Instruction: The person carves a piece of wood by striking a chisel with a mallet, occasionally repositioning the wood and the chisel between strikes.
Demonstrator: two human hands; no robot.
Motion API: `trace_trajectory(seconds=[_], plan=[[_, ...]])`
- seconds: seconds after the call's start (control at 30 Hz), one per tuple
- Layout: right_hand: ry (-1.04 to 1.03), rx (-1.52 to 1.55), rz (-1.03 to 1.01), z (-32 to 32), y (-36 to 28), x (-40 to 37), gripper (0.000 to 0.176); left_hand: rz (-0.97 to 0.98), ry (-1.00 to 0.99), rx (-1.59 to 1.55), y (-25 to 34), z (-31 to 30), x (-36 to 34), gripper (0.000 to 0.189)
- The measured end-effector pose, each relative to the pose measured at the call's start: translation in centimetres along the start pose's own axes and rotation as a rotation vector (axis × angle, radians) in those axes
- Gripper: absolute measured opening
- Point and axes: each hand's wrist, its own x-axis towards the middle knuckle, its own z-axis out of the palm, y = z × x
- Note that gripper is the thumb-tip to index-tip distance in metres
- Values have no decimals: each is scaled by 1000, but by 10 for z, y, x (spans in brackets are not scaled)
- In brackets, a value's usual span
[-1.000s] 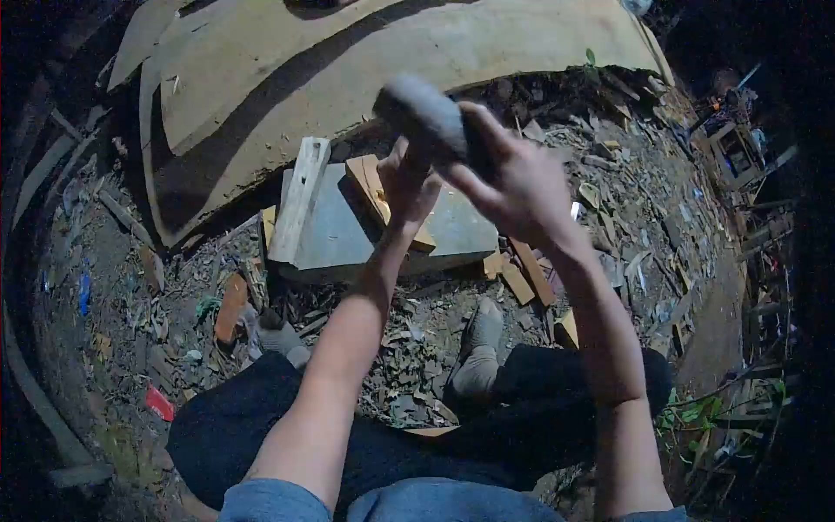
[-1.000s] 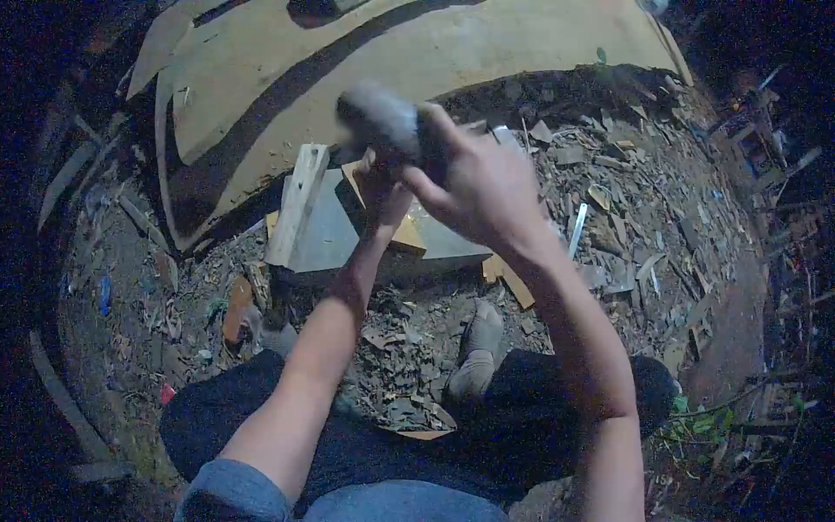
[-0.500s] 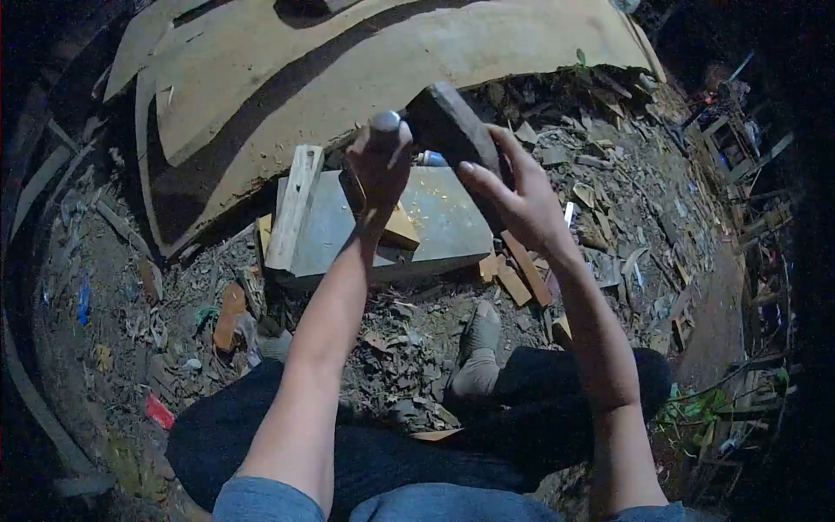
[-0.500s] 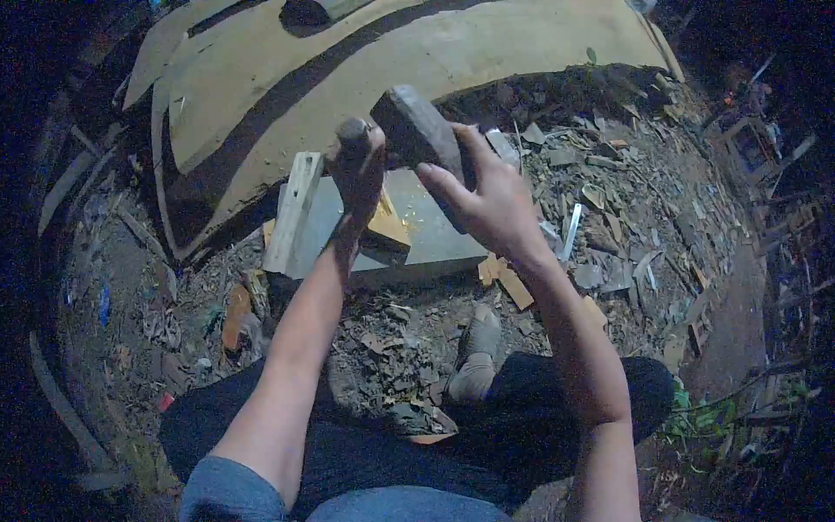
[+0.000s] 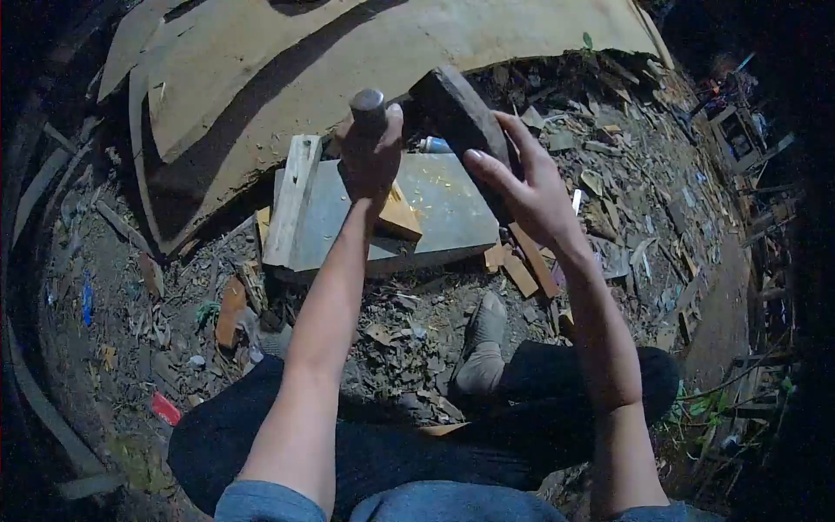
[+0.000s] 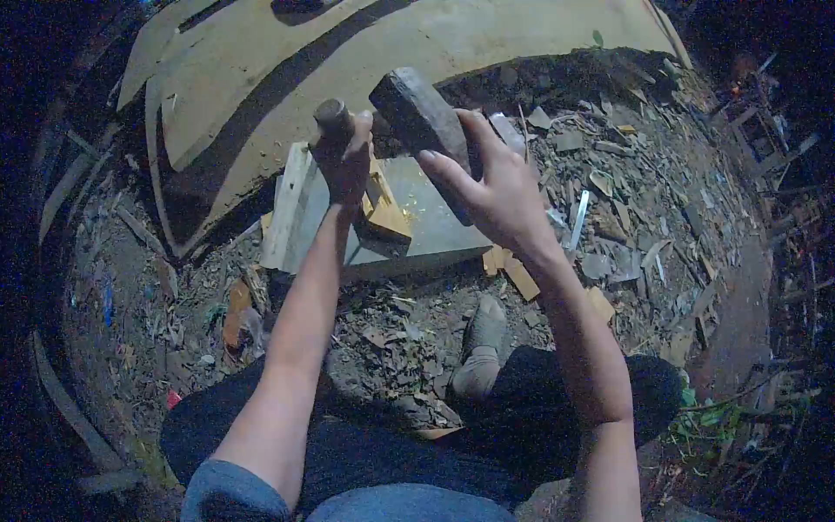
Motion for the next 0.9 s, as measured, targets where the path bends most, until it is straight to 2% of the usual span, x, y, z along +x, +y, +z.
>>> trace_trajectory(seconds=[0.1, 0.17, 0.27, 0.37, 0.47, 0.57, 0.63, 0.77, 0.8, 0.83, 0.9], plan=[[49, -36, -15, 4, 6, 0, 65, -23, -11, 29, -3, 0, -1, 21], [-2, 13, 22, 3, -1, -1, 64, -16, -14, 31, -1, 0, -2, 21], [1, -17, 12, 4, -4, -1, 65, 89, -4, 15, 5, 0, -5, 22], [17, -27, 9, 4, -1, -2, 65, 22, -1, -42, 0, 0, -5, 20], [28, -80, 11, 5, 1, -2, 66, 58, 5, 105, 2, -1, -2, 19], [21, -132, 2, 5, 6, -1, 67, -54, -1, 74, 3, -1, -5, 20], [11, -118, 3, 5, 4, -1, 66, 91, -47, 60, 1, -2, -3, 20], [25, -92, -32, 5, -5, -2, 62, 69, -38, 10, -4, 4, -7, 19], [25, -91, -34, 5, -7, -2, 62, 157, -39, 152, -1, 4, -6, 17], [49, 49, -30, 4, -11, -1, 61, 243, -39, 297, 2, 4, -5, 15], [39, 276, 7, -5, -45, -4, 60, 192, -49, 231, 21, 11, -12, 14]])
